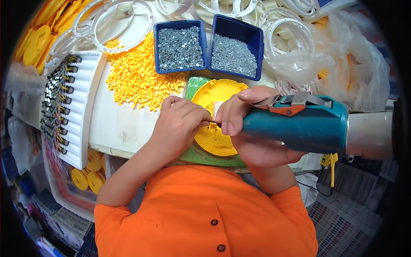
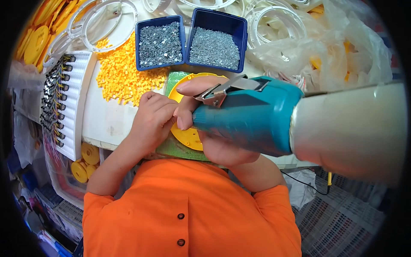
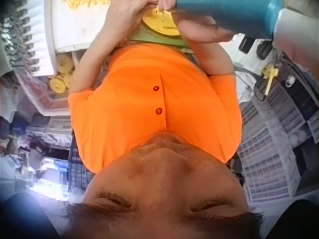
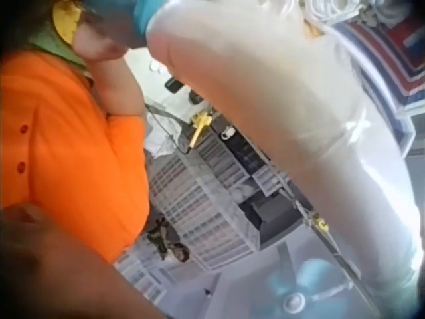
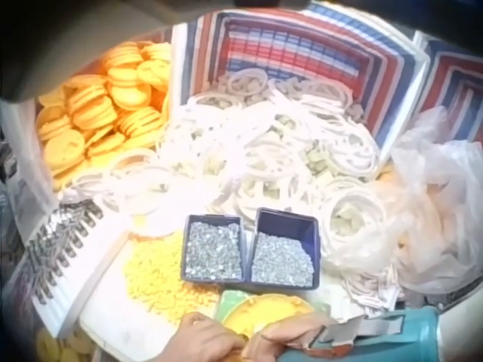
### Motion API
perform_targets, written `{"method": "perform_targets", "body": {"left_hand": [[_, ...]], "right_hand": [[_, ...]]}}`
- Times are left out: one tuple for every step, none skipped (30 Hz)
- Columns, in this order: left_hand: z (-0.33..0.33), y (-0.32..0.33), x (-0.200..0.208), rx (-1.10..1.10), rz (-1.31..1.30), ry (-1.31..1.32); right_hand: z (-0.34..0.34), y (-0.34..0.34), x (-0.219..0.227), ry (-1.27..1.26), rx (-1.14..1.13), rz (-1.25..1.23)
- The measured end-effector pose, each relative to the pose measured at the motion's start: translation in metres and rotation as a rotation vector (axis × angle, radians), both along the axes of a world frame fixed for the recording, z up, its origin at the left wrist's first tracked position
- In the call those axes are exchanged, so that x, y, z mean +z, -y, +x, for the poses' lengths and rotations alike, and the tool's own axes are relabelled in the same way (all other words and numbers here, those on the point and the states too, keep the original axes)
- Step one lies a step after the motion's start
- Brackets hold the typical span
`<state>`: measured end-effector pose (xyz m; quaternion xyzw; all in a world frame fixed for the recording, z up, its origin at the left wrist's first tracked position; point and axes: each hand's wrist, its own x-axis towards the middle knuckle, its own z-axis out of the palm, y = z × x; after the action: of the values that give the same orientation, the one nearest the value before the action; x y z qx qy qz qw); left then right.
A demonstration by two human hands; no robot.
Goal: Assembling small electrical components using a specialized jig and power tools.
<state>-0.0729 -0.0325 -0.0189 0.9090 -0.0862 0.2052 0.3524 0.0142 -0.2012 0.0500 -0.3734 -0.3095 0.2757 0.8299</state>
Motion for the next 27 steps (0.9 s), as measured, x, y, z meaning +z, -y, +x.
{"method": "perform_targets", "body": {"left_hand": [[-0.001, 0.0, 0.0, 0.003, -0.002, -0.001], [-0.002, 0.0, 0.0, -0.002, -0.081, -0.042], [-0.003, 0.0, 0.0, -0.007, -0.161, -0.082], [-0.003, 0.0, -0.001, -0.004, -0.163, -0.082], [-0.004, 0.0, -0.001, -0.011, -0.217, -0.097], [-0.005, 0.0, -0.002, -0.018, -0.272, -0.112], [-0.006, 0.0, -0.002, -0.007, -0.271, -0.115], [-0.006, -0.001, -0.003, -0.022, -0.311, -0.137], [-0.006, -0.002, -0.003, -0.036, -0.351, -0.158], [-0.005, -0.003, -0.004, -0.027, -0.35, -0.16], [-0.004, -0.004, -0.005, -0.065, -0.291, -0.173], [-0.005, -0.006, -0.005, -0.102, -0.232, -0.185], [-0.005, -0.006, -0.003, -0.095, -0.232, -0.187], [-0.006, -0.007, 0.001, -0.117, -0.14, -0.159], [-0.006, -0.009, 0.004, -0.14, -0.048, -0.13], [-0.006, -0.011, 0.005, -0.135, -0.051, -0.13], [-0.007, -0.015, 0.005, -0.149, 0.041, -0.121], [-0.007, -0.019, 0.005, -0.163, 0.132, -0.112], [-0.009, -0.023, 0.003, -0.158, 0.129, -0.117], [-0.011, -0.027, 0.002, -0.193, 0.193, -0.145], [-0.012, -0.029, 0.0, -0.229, 0.257, -0.173], [-0.013, -0.029, -0.001, -0.227, 0.255, -0.176], [-0.013, -0.029, -0.003, -0.226, 0.269, -0.163], [-0.014, -0.029, -0.004, -0.225, 0.283, -0.15], [-0.013, -0.029, -0.004, -0.224, 0.281, -0.15], [-0.012, -0.028, -0.003, -0.227, 0.272, -0.148], [-0.011, -0.028, -0.003, -0.231, 0.263, -0.146]], "right_hand": [[0.0, -0.001, 0.001, 0.01, 0.015, 0.001], [0.001, -0.001, 0.001, 0.008, 0.018, 0.0], [0.002, -0.002, 0.001, 0.049, 0.017, 0.004], [0.003, -0.002, 0.001, 0.091, 0.017, 0.008], [0.003, -0.002, 0.001, 0.09, 0.02, 0.008], [0.002, -0.002, 0.003, 0.066, 0.024, 0.008], [0.002, -0.003, 0.003, 0.038, 0.035, 0.011], [-0.001, -0.003, 0.006, 0.033, 0.046, 0.013], [-0.003, -0.003, 0.011, -0.013, 0.023, 0.002], [-0.005, -0.003, 0.014, -0.056, -0.005, -0.012], [-0.004, -0.002, 0.012, -0.06, 0.005, -0.01], [-0.002, -0.001, 0.008, -0.038, -0.015, 0.011], [0.0, -0.001, 0.004, -0.016, -0.038, 0.034], [-0.005, -0.003, 0.003, -0.065, -0.069, 0.036], [-0.007, -0.003, -0.001, -0.067, -0.063, 0.037], [-0.009, -0.002, -0.007, -0.061, -0.087, 0.016], [-0.011, -0.001, -0.012, -0.055, -0.112, -0.006], [-0.013, -0.001, -0.016, -0.028, -0.124, -0.012], [-0.013, -0.002, -0.021, -0.032, -0.118, -0.015], [-0.013, -0.004, -0.026, -0.013, -0.116, -0.001], [-0.012, -0.005, -0.029, 0.007, -0.115, 0.013], [-0.013, -0.005, -0.029, 0.004, -0.112, 0.011], [-0.014, -0.005, -0.029, -0.02, -0.122, -0.003], [-0.015, -0.006, -0.029, -0.044, -0.132, -0.017], [-0.015, -0.006, -0.029, -0.045, -0.13, -0.019], [-0.015, -0.008, -0.03, -0.034, -0.139, -0.01], [-0.014, -0.008, -0.031, -0.022, -0.148, -0.001]]}}
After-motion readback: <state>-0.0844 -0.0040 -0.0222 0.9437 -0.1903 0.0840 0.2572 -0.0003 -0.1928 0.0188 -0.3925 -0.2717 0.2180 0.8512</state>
